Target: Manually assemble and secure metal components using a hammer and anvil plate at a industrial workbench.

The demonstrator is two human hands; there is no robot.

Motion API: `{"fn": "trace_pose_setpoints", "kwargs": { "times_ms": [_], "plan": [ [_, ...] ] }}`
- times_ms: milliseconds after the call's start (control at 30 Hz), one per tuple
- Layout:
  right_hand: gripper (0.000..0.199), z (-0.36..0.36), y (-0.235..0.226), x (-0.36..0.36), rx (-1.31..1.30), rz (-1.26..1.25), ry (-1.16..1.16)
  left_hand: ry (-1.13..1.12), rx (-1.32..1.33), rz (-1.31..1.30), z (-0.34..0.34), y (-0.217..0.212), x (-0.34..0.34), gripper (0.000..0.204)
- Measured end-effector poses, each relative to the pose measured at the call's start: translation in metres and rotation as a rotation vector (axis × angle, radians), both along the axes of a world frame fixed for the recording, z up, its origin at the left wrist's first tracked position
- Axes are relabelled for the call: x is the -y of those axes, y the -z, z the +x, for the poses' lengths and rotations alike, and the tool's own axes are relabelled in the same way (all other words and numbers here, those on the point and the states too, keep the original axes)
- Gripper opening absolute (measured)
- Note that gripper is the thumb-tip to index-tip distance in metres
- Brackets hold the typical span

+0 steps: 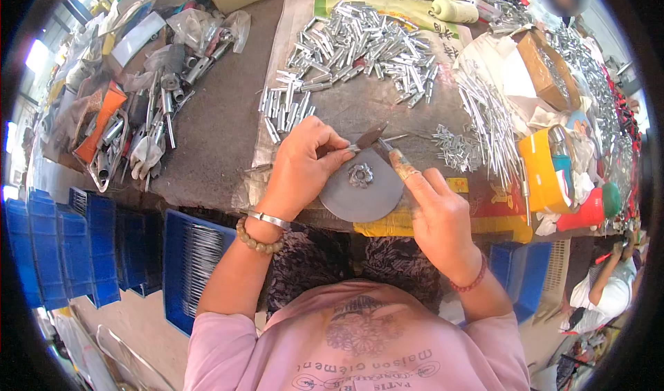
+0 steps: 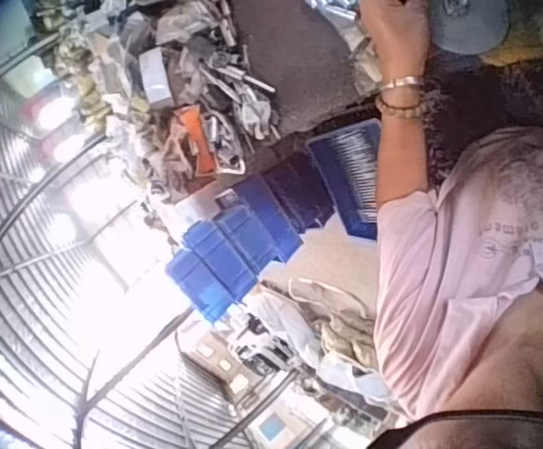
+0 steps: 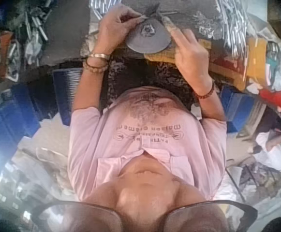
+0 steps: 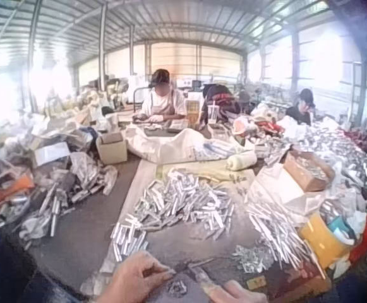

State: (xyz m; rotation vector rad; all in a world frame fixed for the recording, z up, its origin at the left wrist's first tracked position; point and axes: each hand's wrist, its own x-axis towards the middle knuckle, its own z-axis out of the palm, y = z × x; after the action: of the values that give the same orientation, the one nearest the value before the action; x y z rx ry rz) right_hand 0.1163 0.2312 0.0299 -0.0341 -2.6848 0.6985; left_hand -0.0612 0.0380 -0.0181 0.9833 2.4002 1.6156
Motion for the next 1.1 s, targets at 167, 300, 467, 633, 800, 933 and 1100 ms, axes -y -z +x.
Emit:
{"fn": "trace_pose_setpoints", "kwargs": {
  "times_ms": [167,300,467,633,800,933,1100],
  "plan": [
    [0.07,-0.002,-0.012,-0.003,-0.044,0.01,-0.006,0.014,-0.019,0.009,-0.004,0.005,0.001,0.014],
    [0.07,0.001,-0.013,0.007,-0.358,-0.013,0.023,-0.006,-0.019,0.017,0.0,0.004,0.001,0.014],
    [0.071,0.001,0.0,0.001,0.007,0.136,-0.028,0.001,0.036,-0.024,0.004,0.003,0.003,0.014],
    [0.071,-0.005,-0.014,0.001,-0.176,0.066,0.017,0.005,-0.035,0.031,-0.002,0.008,0.002,0.013],
    [0.065,-0.003,0.001,0.008,-0.251,0.095,0.023,-0.007,-0.038,0.009,-0.003,0.005,0.001,0.014],
    [0.064,-0.001,-0.002,0.001,0.025,0.109,-0.032,-0.014,-0.056,-0.028,-0.001,0.003,0.004,0.013],
    [0.065,0.004,-0.005,-0.01,-0.125,-0.174,-0.045,0.012,0.02,0.02,0.0,0.001,0.004,0.012]
  ]
}}
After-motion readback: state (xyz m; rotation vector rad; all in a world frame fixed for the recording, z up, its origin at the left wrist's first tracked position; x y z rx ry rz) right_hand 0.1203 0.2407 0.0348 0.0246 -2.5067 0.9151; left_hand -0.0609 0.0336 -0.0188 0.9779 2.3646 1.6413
